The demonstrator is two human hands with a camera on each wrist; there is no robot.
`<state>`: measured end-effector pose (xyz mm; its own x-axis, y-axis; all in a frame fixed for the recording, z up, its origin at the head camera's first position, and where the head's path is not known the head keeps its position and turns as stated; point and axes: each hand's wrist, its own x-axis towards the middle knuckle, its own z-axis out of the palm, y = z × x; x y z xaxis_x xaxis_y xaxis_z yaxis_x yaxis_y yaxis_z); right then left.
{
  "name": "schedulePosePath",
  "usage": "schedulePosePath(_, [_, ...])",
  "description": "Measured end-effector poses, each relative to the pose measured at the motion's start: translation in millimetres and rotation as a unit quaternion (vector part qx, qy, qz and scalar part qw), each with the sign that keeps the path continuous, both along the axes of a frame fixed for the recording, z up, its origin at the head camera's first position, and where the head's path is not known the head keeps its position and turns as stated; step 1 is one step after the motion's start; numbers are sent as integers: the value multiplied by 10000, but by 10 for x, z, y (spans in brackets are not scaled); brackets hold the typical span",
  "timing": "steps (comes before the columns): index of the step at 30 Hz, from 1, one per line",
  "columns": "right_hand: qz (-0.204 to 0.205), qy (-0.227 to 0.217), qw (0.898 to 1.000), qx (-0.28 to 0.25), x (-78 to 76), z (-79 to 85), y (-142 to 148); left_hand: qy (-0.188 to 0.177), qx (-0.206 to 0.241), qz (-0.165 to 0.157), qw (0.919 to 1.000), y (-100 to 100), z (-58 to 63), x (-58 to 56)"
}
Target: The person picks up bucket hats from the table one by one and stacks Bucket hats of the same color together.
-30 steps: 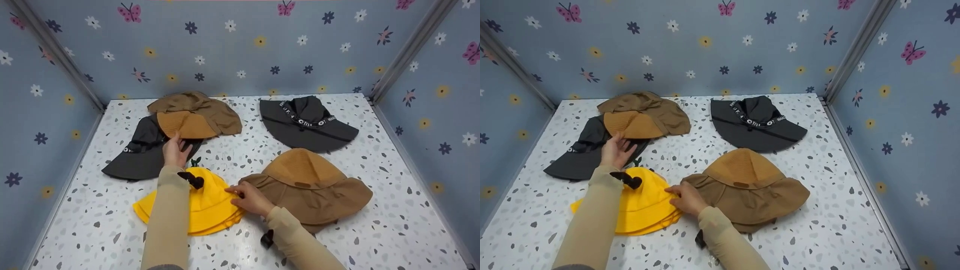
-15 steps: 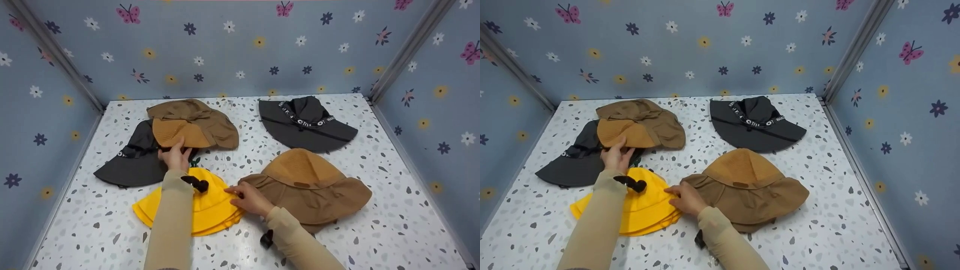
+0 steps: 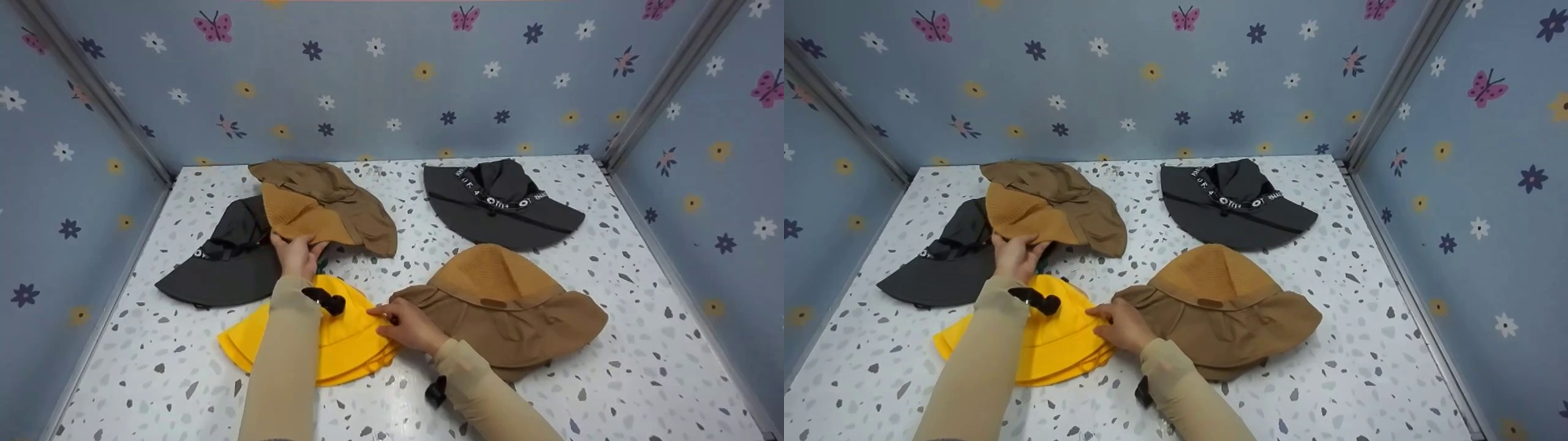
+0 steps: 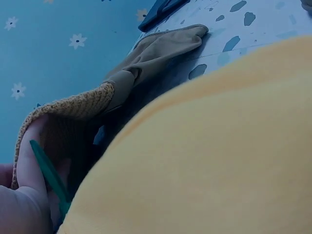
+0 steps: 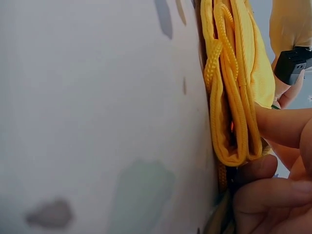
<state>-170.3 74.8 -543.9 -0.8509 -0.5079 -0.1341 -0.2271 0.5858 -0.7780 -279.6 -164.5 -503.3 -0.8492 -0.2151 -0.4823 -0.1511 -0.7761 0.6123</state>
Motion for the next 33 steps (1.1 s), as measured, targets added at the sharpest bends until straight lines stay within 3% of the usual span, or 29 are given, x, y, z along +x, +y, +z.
schedulePosePath(8, [-28,-212,9997,-115,-21,46,-5,340,493,183,9980,50,53,-5])
schedulePosePath(14, [-323,-552,9972,-391,-40,138,-13,612,792,191,9948,107,111,17])
schedulePosePath(18, [-613,-527,9927,-891,-45,220,-41,852,840,141,9927,158,148,55])
schedulePosePath(20, [-812,-810,9832,-1417,-54,257,-52,955,865,113,9916,183,175,74])
schedulePosePath(21, [-940,-1072,9745,-1733,-61,274,-55,994,884,104,9911,196,190,84])
schedulePosePath(23, [-1209,-1741,9455,-2472,-76,314,-50,1071,905,95,9901,226,220,102])
schedulePosePath(27, [-1591,-2956,8567,-3917,-108,380,2,1177,950,17,9885,310,277,161])
schedulePosePath(30, [-1642,-3436,7906,-4795,-130,411,45,1315,949,-82,9867,392,310,223])
schedulePosePath(33, [-1706,-3693,7348,-5428,-153,440,67,1470,948,-166,9844,475,337,287])
